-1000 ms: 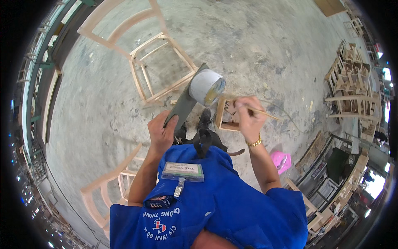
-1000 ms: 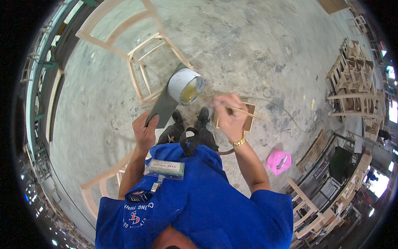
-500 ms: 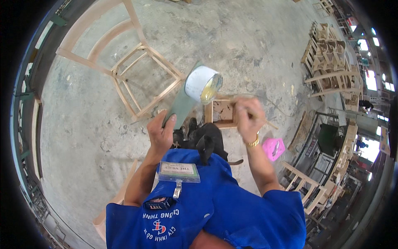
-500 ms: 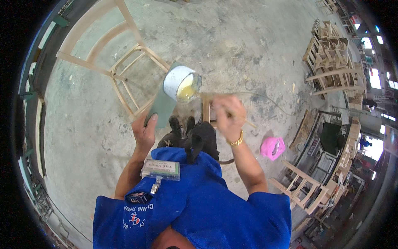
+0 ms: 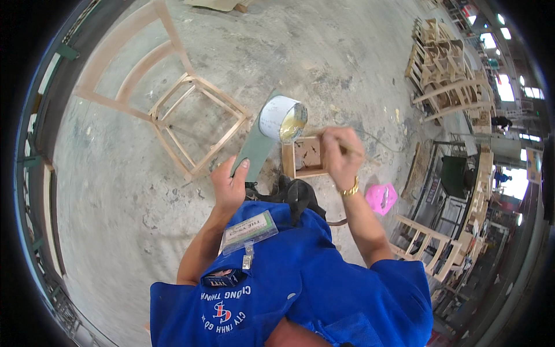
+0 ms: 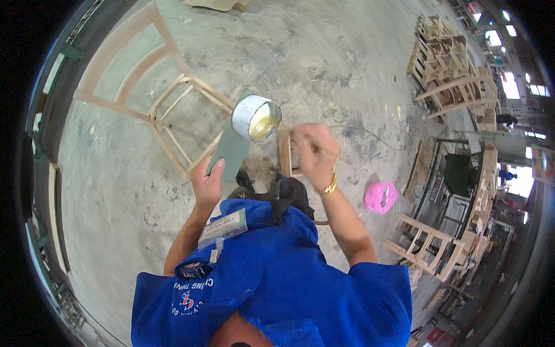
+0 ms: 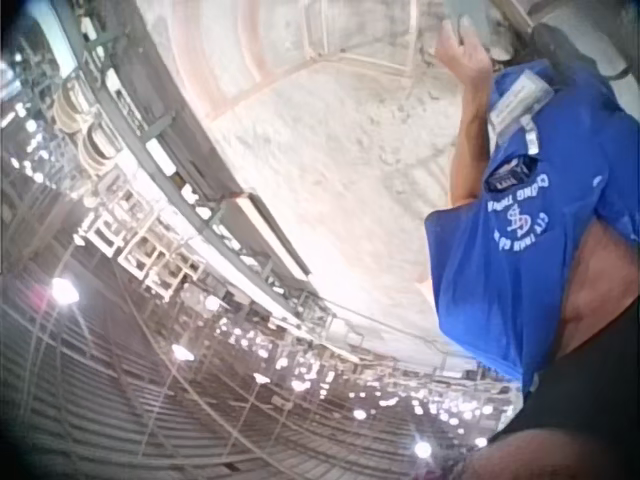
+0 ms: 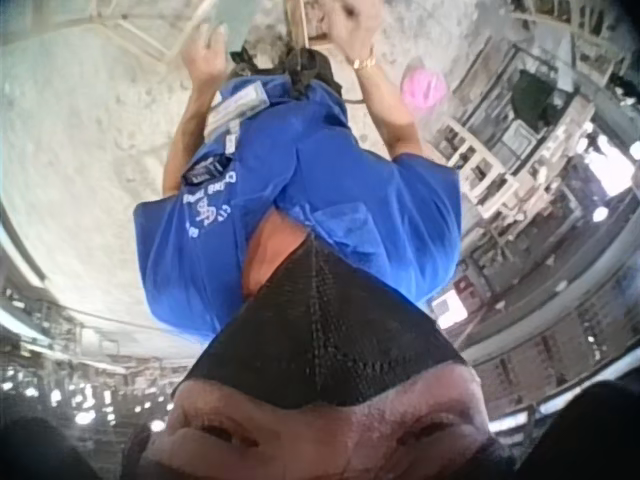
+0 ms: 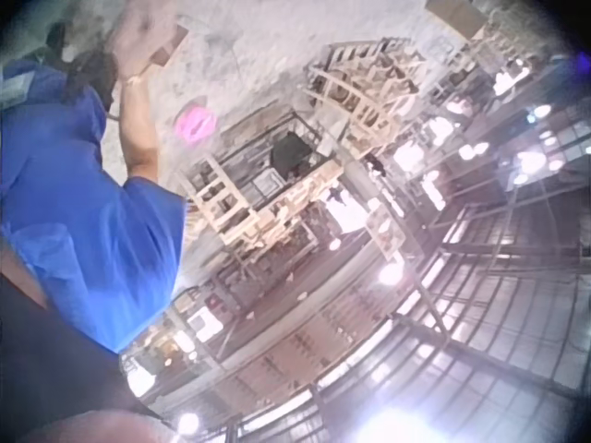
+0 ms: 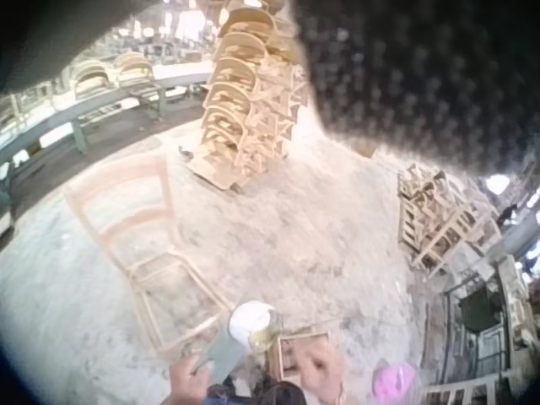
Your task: The person walks through a woodworking workshop, retrieves a small container and a stick, then pours a yellow liquid and a clear liquid into the container. They stir the mixture and apply it with a brush to small wooden pieces and chair frames.
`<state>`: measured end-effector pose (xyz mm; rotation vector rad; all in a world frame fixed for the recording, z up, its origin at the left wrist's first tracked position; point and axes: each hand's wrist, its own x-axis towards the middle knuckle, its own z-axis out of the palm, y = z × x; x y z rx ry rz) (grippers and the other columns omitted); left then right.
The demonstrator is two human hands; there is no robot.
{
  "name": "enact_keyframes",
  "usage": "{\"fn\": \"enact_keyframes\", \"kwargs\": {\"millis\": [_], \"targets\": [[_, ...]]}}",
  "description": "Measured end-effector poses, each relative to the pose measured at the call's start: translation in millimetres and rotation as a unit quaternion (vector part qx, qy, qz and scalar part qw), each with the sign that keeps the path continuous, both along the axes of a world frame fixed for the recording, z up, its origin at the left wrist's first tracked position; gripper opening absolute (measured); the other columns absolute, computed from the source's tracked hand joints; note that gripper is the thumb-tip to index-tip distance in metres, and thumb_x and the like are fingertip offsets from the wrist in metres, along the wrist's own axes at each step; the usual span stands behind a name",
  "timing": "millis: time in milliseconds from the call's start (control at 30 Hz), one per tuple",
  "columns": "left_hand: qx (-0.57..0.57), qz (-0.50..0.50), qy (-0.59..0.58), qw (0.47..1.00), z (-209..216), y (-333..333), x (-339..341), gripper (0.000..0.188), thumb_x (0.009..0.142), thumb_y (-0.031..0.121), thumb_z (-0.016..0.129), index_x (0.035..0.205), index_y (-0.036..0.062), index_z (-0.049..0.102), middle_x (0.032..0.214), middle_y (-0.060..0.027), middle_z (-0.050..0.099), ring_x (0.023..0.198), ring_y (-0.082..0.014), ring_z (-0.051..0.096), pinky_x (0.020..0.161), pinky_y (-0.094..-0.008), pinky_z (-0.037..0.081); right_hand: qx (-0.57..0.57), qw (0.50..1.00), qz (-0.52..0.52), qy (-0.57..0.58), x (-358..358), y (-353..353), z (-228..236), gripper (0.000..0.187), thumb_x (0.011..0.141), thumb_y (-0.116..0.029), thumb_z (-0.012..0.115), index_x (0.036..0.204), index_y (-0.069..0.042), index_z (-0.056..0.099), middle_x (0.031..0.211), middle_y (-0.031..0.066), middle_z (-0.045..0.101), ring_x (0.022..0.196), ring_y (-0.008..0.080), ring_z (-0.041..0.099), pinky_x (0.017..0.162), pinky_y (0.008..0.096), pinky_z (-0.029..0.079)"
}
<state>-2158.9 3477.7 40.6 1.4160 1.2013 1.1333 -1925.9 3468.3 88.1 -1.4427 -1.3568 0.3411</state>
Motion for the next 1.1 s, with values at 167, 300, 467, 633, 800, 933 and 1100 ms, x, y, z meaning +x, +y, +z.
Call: {"fn": "enact_keyframes", "kwargs": {"millis": [167, 300, 467, 633, 800, 933, 1100], "targets": [[0.024, 0.000, 0.010, 1.000, 2.2, 0.7, 11.4, 0.016, 0.086, 0.011, 0.058, 0.087, -0.0042, 0.060, 0.063, -0.0121, 0.054, 0.056, -0.0145, 0.047, 0.053, -0.0302, 0.039, 0.036, 0.996, 0.054, -0.057, -6.3, -16.4, 15.9, 0.004, 0.078, 0.000, 0.060, 0.080, 0.001, 0.064, 0.073, 0.0100, 0.061, 0.065, 0.0187, 0.057, 0.060, 0.0280, 0.044], [0.040, -0.001, 0.019, 0.999, 2.0, -2.8, 23.9, 0.015, 0.085, 0.011, 0.058, 0.086, -0.0038, 0.060, 0.063, -0.0121, 0.054, 0.056, -0.0156, 0.048, 0.052, -0.0299, 0.039, 0.000, 0.998, -0.054, 0.010, 24.4, -13.8, 6.2, 0.004, 0.076, 0.000, 0.060, 0.078, -0.001, 0.064, 0.074, 0.0102, 0.062, 0.066, 0.0206, 0.058, 0.061, 0.0292, 0.046], [0.047, 0.018, 0.048, 0.998, 3.6, -12.5, 31.8, 0.013, 0.084, 0.010, 0.058, 0.085, -0.0031, 0.060, 0.063, -0.0119, 0.053, 0.054, -0.0181, 0.049, 0.052, -0.0294, 0.039, 0.043, 0.996, 0.063, -0.037, 38.1, -16.7, 12.4, 0.005, 0.076, 0.002, 0.060, 0.078, 0.000, 0.063, 0.073, 0.0078, 0.062, 0.067, 0.0189, 0.058, 0.061, 0.0283, 0.046], [0.086, 0.046, 0.117, 0.988, 14.1, -22.1, 44.3, 0.014, 0.085, 0.011, 0.058, 0.086, -0.0033, 0.060, 0.063, -0.0106, 0.054, 0.054, -0.0180, 0.050, 0.052, -0.0288, 0.039, 0.008, 0.983, 0.159, 0.088, 59.0, 2.4, 29.2, 0.005, 0.081, 0.002, 0.058, 0.086, 0.003, 0.060, 0.078, 0.0106, 0.063, 0.068, 0.0161, 0.061, 0.061, 0.0261, 0.048], [0.078, 0.107, 0.062, 0.989, 12.4, -24.1, 82.2, 0.014, 0.085, 0.010, 0.059, 0.086, -0.0037, 0.061, 0.063, -0.0096, 0.055, 0.054, -0.0174, 0.051, 0.051, -0.0288, 0.039, -0.018, 0.958, 0.152, 0.243, 101.0, 32.6, 31.9, 0.015, 0.084, 0.002, 0.058, 0.098, 0.005, 0.057, 0.079, 0.0097, 0.062, 0.068, 0.0145, 0.062, 0.060, 0.0244, 0.050], [0.058, 0.129, 0.050, 0.989, 3.7, -17.8, 102.3, 0.013, 0.085, 0.010, 0.059, 0.087, -0.0033, 0.061, 0.064, -0.0088, 0.055, 0.055, -0.0151, 0.050, 0.052, -0.0285, 0.039, -0.105, 0.948, 0.152, 0.257, 104.5, 37.2, 1.7, 0.016, 0.084, 0.002, 0.059, 0.099, 0.005, 0.057, 0.080, 0.0094, 0.062, 0.067, 0.0146, 0.063, 0.059, 0.0230, 0.050], [-0.092, 0.081, 0.041, 0.992, -38.8, -19.9, 93.7, 0.016, 0.086, 0.011, 0.058, 0.093, -0.0026, 0.062, 0.067, -0.0070, 0.057, 0.060, -0.0120, 0.050, 0.055, -0.0269, 0.041, -0.118, 0.964, 0.181, 0.151, 106.2, 30.8, -64.1, 0.010, 0.082, 0.006, 0.057, 0.092, 0.005, 0.058, 0.079, 0.0122, 0.060, 0.066, 0.0171, 0.063, 0.060, 0.0270, 0.052]]}}
